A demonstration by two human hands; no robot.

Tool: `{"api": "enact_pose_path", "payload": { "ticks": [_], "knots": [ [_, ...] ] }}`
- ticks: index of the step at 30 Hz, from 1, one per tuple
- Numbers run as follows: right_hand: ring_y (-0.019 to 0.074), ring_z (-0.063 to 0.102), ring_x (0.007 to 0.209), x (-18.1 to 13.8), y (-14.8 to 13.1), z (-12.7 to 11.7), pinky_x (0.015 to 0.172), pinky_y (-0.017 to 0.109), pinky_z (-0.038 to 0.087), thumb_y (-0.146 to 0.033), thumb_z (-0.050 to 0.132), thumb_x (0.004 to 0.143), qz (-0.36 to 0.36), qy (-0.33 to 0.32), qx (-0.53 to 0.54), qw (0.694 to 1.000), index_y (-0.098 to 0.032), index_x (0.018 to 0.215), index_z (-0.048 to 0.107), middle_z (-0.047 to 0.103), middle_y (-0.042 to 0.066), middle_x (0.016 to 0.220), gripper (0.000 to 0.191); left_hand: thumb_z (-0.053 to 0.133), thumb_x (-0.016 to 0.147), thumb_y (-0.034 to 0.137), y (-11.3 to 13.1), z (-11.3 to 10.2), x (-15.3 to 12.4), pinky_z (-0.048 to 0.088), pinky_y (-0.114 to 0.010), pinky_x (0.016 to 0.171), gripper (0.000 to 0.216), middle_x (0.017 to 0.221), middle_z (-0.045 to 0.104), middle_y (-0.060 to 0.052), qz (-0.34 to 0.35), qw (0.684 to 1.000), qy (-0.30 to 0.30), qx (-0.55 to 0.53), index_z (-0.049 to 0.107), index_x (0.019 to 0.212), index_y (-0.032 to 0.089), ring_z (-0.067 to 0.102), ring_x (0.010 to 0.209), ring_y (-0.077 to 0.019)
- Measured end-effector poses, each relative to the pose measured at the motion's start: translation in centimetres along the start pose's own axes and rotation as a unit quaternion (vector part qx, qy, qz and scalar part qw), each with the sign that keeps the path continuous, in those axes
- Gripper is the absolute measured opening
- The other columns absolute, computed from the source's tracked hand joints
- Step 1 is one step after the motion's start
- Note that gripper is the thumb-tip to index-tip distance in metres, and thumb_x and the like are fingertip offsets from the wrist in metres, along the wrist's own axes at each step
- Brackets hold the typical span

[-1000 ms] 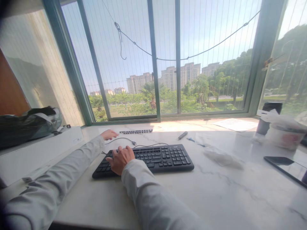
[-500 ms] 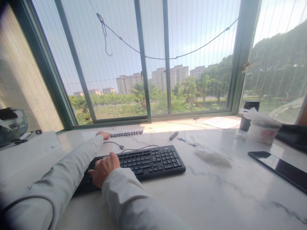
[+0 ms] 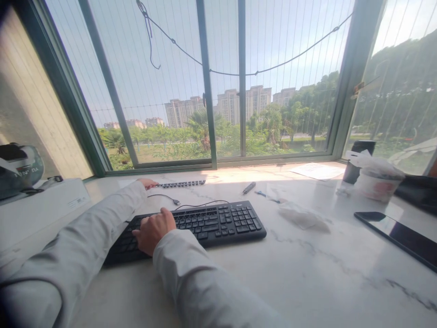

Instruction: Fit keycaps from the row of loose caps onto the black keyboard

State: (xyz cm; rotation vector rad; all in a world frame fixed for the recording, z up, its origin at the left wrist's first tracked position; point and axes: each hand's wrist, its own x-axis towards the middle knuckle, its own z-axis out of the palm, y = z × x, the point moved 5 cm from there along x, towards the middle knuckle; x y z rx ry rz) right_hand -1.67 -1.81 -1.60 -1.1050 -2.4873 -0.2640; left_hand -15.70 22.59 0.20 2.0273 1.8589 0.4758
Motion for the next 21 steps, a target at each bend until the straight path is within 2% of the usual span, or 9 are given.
{"api": "enact_pose_path", "payload": {
  "ticks": [3,5,8,10,12,14,17,21],
  "knots": [
    [0.0182,0.064,0.079,0.0,0.1,-0.2,0.093,0.035,0.030,-0.049,0.028,0.094,0.002,0.010,-0.002,1.000,-0.014,0.091,0.065,0.070,0.009,0.083,0.051,0.053,0.088,0.035,-0.6,-1.3,-1.2,0.050,-0.038,0.081,0.036,0.113,0.057,-0.009,-0.095,0.995,0.027,-0.021,0.055,0.116,0.012,0.057,0.097,-0.0205],
    [0.0187,0.063,0.081,-0.1,0.1,-0.4,0.093,0.035,0.029,-0.047,0.030,0.094,0.012,0.021,-0.005,1.000,-0.014,0.090,0.065,0.070,0.009,0.082,0.048,0.060,0.082,0.040,-0.2,-2.1,-2.6,0.048,-0.028,0.067,0.043,0.102,0.063,-0.010,-0.111,0.992,0.047,-0.041,0.061,0.109,0.007,0.058,0.081,-0.0169],
    [0.0197,0.063,0.081,-0.2,0.4,-0.8,0.093,0.036,0.028,-0.045,0.030,0.094,0.037,0.030,-0.019,0.999,-0.014,0.090,0.065,0.069,0.010,0.081,0.047,0.068,0.072,0.048,1.4,-2.6,-5.8,0.036,-0.021,0.048,0.048,0.088,0.068,-0.007,-0.081,0.993,0.051,-0.076,0.066,0.104,0.012,0.049,0.059,-0.0091],
    [0.0201,0.063,0.081,-0.3,0.7,-0.9,0.092,0.037,0.028,-0.044,0.030,0.094,0.052,0.033,-0.029,0.998,-0.014,0.089,0.065,0.069,0.011,0.080,0.046,0.069,0.068,0.050,2.9,-2.1,-8.4,0.029,-0.020,0.043,0.052,0.082,0.068,-0.007,-0.027,0.994,0.034,-0.102,0.067,0.104,0.013,0.043,0.051,-0.0069],
    [0.0202,0.063,0.082,-0.3,1.1,-0.9,0.092,0.036,0.028,-0.043,0.029,0.094,0.069,0.026,-0.039,0.996,-0.015,0.089,0.065,0.069,0.011,0.081,0.046,0.067,0.068,0.053,4.1,-1.3,-11.0,0.029,-0.020,0.043,0.054,0.082,0.068,-0.006,0.020,0.994,0.033,-0.104,0.067,0.106,0.015,0.042,0.050,-0.0066],
    [0.0199,0.063,0.081,-0.3,1.6,-0.8,0.091,0.036,0.028,-0.041,0.030,0.093,0.080,0.015,-0.050,0.995,-0.016,0.090,0.065,0.069,0.011,0.082,0.043,0.064,0.070,0.052,4.8,-0.3,-13.1,0.034,-0.021,0.045,0.049,0.083,0.069,-0.006,0.054,0.995,0.026,-0.074,0.068,0.100,0.014,0.044,0.048,-0.0068],
    [0.0196,0.063,0.077,-0.1,2.2,-0.6,0.089,0.036,0.029,-0.038,0.032,0.093,0.093,0.016,-0.065,0.993,-0.015,0.091,0.064,0.069,0.010,0.079,0.039,0.063,0.070,0.050,4.9,0.9,-14.7,0.038,-0.021,0.047,0.042,0.081,0.070,-0.004,0.060,0.998,-0.001,-0.021,0.069,0.092,0.015,0.046,0.045,-0.0069],
    [0.0199,0.063,0.071,0.0,2.3,-0.6,0.085,0.037,0.029,-0.032,0.033,0.092,0.096,0.043,-0.078,0.991,-0.015,0.085,0.065,0.068,0.010,0.073,0.037,0.063,0.068,0.046,4.4,0.9,-15.1,0.037,-0.020,0.046,0.038,0.080,0.071,-0.004,0.030,0.999,-0.034,-0.002,0.069,0.090,0.015,0.045,0.045,-0.0068]
  ]
}}
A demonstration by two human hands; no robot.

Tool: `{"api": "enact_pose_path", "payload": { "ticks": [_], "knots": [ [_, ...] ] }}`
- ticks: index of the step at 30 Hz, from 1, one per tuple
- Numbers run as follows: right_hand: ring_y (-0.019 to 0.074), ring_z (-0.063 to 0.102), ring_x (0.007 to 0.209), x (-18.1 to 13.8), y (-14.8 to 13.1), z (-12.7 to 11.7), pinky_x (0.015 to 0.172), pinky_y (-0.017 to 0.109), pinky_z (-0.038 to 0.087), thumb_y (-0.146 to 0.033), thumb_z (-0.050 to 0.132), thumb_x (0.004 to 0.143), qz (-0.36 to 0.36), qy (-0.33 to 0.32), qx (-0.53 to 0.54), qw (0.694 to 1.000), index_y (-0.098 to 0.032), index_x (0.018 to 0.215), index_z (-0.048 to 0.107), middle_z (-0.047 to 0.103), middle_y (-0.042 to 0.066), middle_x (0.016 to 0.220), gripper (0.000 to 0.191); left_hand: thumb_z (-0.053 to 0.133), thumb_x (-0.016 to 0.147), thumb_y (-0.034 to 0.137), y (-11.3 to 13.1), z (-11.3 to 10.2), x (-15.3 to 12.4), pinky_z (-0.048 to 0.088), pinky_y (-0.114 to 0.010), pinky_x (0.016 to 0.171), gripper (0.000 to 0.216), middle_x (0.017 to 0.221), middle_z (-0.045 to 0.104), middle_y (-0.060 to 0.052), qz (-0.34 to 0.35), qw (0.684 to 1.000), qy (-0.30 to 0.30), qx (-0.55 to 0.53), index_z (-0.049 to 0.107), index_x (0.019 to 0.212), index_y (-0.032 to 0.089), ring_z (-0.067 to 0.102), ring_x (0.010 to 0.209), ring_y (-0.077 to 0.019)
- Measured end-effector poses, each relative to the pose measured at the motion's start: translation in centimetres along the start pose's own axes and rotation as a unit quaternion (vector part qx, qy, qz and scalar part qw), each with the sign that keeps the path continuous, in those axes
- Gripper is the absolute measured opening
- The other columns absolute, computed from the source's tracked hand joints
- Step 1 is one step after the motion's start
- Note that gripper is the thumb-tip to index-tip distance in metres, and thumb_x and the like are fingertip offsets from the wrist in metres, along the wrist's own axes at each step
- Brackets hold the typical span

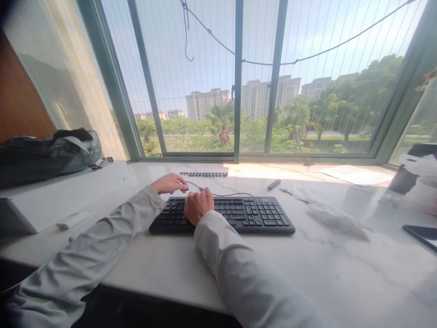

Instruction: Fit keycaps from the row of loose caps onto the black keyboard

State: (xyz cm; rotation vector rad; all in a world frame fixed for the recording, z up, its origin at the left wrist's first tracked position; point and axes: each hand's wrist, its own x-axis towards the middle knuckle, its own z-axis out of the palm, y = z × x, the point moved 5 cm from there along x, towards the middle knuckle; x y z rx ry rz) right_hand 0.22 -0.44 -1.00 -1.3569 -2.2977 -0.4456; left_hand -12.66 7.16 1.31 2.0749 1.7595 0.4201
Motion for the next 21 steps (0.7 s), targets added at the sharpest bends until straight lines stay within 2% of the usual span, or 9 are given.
{"api": "enact_pose_path", "payload": {
  "ticks": [4,12,15,21],
  "knots": [
    [0.0195,0.063,0.069,0.0,-0.1,0.0,0.082,0.036,0.029,-0.030,0.036,0.091,0.000,-0.003,-0.008,1.000,-0.015,0.084,0.065,0.068,0.009,0.072,0.033,0.064,0.067,0.044,0.4,0.0,-0.4,0.035,-0.020,0.044,0.038,0.082,0.071,-0.004,0.009,0.999,-0.038,-0.002,0.068,0.090,0.014,0.044,0.044,-0.0065],
    [0.0191,0.063,0.069,0.3,0.6,-1.0,0.077,0.035,0.028,-0.033,0.037,0.093,0.005,0.008,-0.034,0.999,-0.019,0.093,0.065,0.068,0.007,0.072,0.031,0.063,0.065,0.055,0.4,0.5,-0.3,0.027,-0.020,0.044,0.053,0.087,0.070,-0.006,0.067,0.992,-0.102,-0.042,0.068,0.100,0.015,0.036,0.046,-0.0046],
    [0.0187,0.063,0.071,0.5,0.9,-1.0,0.077,0.034,0.029,-0.034,0.040,0.093,0.009,0.010,-0.029,1.000,-0.019,0.091,0.066,0.069,0.007,0.074,0.030,0.065,0.063,0.057,0.0,0.6,-0.1,0.028,-0.020,0.046,0.055,0.091,0.069,-0.005,0.060,0.990,-0.113,-0.055,0.070,0.100,0.017,0.037,0.050,-0.0054],
    [0.0177,0.063,0.072,0.6,1.1,-0.7,0.075,0.033,0.028,-0.030,0.041,0.093,-0.004,0.013,-0.024,1.000,-0.019,0.089,0.065,0.071,0.006,0.081,0.027,0.070,0.056,0.060,-0.5,0.5,0.1,0.029,-0.020,0.050,0.059,0.081,0.067,-0.003,0.040,0.990,-0.116,-0.074,0.072,0.099,0.020,0.039,0.058,-0.0081]
  ]
}}
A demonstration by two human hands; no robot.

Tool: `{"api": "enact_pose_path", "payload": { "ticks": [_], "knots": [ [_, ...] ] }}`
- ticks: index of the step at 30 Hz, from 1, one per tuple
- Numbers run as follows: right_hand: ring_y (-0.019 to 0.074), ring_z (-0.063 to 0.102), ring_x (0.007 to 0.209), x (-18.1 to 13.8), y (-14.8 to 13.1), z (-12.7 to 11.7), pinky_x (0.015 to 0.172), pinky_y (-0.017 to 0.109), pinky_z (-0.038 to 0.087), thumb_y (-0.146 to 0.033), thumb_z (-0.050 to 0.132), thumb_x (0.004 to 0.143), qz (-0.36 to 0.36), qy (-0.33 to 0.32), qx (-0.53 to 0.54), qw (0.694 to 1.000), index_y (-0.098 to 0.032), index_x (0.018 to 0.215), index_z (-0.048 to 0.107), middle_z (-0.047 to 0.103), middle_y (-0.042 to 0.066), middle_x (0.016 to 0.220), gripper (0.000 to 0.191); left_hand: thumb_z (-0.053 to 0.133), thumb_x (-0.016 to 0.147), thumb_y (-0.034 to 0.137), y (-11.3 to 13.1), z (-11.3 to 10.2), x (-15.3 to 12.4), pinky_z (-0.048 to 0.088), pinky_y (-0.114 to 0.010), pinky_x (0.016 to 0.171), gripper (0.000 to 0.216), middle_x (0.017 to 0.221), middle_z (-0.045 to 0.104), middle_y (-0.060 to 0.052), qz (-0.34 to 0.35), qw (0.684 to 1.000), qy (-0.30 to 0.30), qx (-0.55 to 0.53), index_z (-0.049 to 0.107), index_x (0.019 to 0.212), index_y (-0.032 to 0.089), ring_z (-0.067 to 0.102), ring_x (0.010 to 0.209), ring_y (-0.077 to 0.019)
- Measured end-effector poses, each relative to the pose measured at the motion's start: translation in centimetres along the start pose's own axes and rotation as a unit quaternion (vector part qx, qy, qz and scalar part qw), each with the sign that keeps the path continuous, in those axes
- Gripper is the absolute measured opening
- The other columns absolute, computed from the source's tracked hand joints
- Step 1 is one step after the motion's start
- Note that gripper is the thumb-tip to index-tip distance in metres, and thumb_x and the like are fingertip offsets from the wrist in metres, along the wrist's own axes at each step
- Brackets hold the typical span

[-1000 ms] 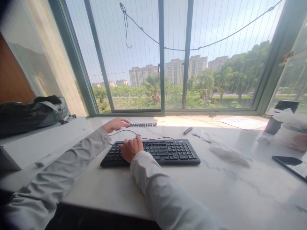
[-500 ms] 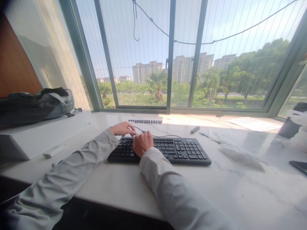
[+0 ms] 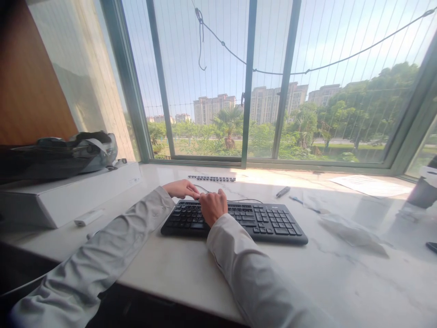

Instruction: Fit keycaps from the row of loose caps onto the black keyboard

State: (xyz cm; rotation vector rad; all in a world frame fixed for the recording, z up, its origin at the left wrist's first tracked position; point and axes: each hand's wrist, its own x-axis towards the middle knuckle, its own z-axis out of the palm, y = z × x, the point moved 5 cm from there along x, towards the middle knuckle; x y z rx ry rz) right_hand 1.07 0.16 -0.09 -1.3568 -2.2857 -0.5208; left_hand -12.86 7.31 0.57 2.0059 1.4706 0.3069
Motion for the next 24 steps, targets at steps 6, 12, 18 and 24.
{"api": "enact_pose_path", "payload": {
  "ticks": [6,12,18,24],
  "knots": [
    [0.0175,0.064,0.072,0.00,-0.09,0.18,0.075,0.034,0.027,-0.027,0.039,0.093,-0.016,-0.002,-0.003,1.000,-0.018,0.085,0.064,0.071,0.006,0.081,0.027,0.069,0.055,0.063,-0.38,-0.27,0.18,0.027,-0.021,0.049,0.063,0.086,0.068,-0.003,0.007,1.000,0.004,0.030,0.071,0.102,0.021,0.035,0.054,-0.0070],
    [0.0175,0.064,0.074,0.01,-0.17,0.13,0.077,0.034,0.026,-0.024,0.036,0.094,-0.018,-0.015,-0.002,1.000,-0.018,0.087,0.062,0.071,0.008,0.082,0.028,0.068,0.057,0.065,-0.21,-0.17,0.07,0.026,-0.021,0.048,0.061,0.087,0.068,-0.003,0.016,0.999,-0.008,0.029,0.072,0.099,0.021,0.034,0.054,-0.0068],
    [0.0174,0.065,0.071,-0.08,-0.34,-0.26,0.074,0.032,0.028,-0.023,0.036,0.095,-0.019,-0.015,-0.001,1.000,-0.018,0.089,0.060,0.071,0.006,0.080,0.026,0.069,0.054,0.066,-0.73,-0.07,0.33,0.024,-0.021,0.046,0.065,0.081,0.066,-0.002,0.005,1.000,-0.019,0.011,0.071,0.100,0.021,0.029,0.051,-0.0055],
    [0.0167,0.065,0.072,-0.12,-0.56,-0.20,0.076,0.032,0.029,-0.025,0.036,0.095,-0.023,-0.024,0.003,0.999,-0.017,0.092,0.061,0.071,0.008,0.081,0.027,0.069,0.053,0.067,-0.81,0.04,0.34,0.025,-0.021,0.047,0.066,0.082,0.065,-0.003,0.008,0.999,-0.038,0.018,0.071,0.098,0.019,0.031,0.051,-0.0055]
  ]
}}
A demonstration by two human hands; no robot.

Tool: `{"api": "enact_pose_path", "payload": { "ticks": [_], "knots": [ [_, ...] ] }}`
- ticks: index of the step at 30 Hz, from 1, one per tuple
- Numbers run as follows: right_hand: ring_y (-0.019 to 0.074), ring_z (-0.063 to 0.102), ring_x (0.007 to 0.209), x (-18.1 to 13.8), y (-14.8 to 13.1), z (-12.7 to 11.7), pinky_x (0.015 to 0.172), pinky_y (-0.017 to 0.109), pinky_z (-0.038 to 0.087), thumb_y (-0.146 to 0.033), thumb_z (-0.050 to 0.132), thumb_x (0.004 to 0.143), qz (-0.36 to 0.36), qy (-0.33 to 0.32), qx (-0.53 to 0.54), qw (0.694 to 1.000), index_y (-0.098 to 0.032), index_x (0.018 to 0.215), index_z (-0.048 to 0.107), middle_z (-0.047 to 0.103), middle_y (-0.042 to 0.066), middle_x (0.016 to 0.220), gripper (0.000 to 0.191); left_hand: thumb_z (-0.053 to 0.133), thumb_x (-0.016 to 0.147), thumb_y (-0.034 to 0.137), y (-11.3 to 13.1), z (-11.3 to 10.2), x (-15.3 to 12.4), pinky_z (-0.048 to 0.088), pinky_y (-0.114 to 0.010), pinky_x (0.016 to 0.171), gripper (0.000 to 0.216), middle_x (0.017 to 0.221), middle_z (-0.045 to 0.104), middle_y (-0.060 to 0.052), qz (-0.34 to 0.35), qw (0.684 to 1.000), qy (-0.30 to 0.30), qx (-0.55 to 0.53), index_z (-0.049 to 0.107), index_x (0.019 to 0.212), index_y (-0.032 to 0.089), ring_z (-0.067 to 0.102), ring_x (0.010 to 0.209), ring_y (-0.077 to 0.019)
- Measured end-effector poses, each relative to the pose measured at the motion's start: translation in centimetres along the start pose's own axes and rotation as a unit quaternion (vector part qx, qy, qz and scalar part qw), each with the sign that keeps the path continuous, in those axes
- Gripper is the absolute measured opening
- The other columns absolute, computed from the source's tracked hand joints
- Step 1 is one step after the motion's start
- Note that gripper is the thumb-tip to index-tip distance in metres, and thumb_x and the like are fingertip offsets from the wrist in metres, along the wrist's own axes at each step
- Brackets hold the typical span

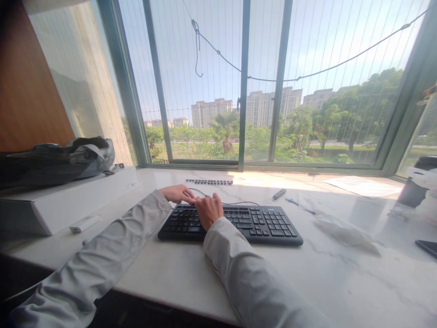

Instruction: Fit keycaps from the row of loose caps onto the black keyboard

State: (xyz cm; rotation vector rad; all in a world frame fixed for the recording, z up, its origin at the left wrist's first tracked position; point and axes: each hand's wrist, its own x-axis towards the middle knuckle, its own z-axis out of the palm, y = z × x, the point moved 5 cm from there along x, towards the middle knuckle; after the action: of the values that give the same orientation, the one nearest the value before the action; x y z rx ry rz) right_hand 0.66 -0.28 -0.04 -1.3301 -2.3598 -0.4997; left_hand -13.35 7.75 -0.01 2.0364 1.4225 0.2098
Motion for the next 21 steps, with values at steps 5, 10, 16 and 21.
{"api": "enact_pose_path", "payload": {
  "ticks": [5,10,16,21],
  "knots": [
    [0.0168,0.065,0.078,-0.1,-0.1,-0.3,0.079,0.032,0.030,-0.023,0.035,0.095,-0.003,-0.030,-0.010,1.000,-0.019,0.093,0.063,0.071,0.008,0.087,0.028,0.068,0.054,0.067,0.0,-0.1,-0.3,0.023,-0.022,0.046,0.066,0.074,0.063,-0.001,-0.003,1.000,-0.015,0.013,0.070,0.100,0.019,0.030,0.049,-0.0057],
    [0.0158,0.065,0.078,-0.2,-0.3,-0.4,0.080,0.031,0.030,-0.012,0.037,0.090,-0.040,-0.032,-0.010,0.999,-0.019,0.088,0.064,0.071,0.006,0.086,0.028,0.070,0.052,0.064,-0.4,-0.7,-0.5,0.028,-0.021,0.049,0.064,0.070,0.061,0.000,-0.040,0.997,0.008,0.061,0.072,0.099,0.019,0.035,0.053,-0.0074],
    [0.0165,0.064,0.073,-0.1,-0.5,0.4,0.078,0.032,0.030,-0.011,0.039,0.086,-0.053,-0.030,-0.015,0.998,-0.018,0.086,0.064,0.070,0.008,0.081,0.026,0.074,0.051,0.059,-0.9,-0.7,-0.8,0.031,-0.021,0.053,0.061,0.078,0.068,-0.002,-0.060,0.995,-0.012,0.076,0.073,0.097,0.020,0.039,0.057,-0.0086],
    [0.0178,0.064,0.070,-0.3,-1.2,0.3,0.077,0.032,0.031,-0.020,0.037,0.091,-0.075,-0.024,-0.013,0.997,-0.017,0.081,0.065,0.069,0.008,0.074,0.030,0.076,0.049,0.056,-1.6,-0.9,-0.8,0.031,-0.020,0.053,0.056,0.082,0.070,-0.002,-0.056,0.996,-0.023,0.062,0.075,0.091,0.020,0.045,0.063,-0.0103]
  ]
}}
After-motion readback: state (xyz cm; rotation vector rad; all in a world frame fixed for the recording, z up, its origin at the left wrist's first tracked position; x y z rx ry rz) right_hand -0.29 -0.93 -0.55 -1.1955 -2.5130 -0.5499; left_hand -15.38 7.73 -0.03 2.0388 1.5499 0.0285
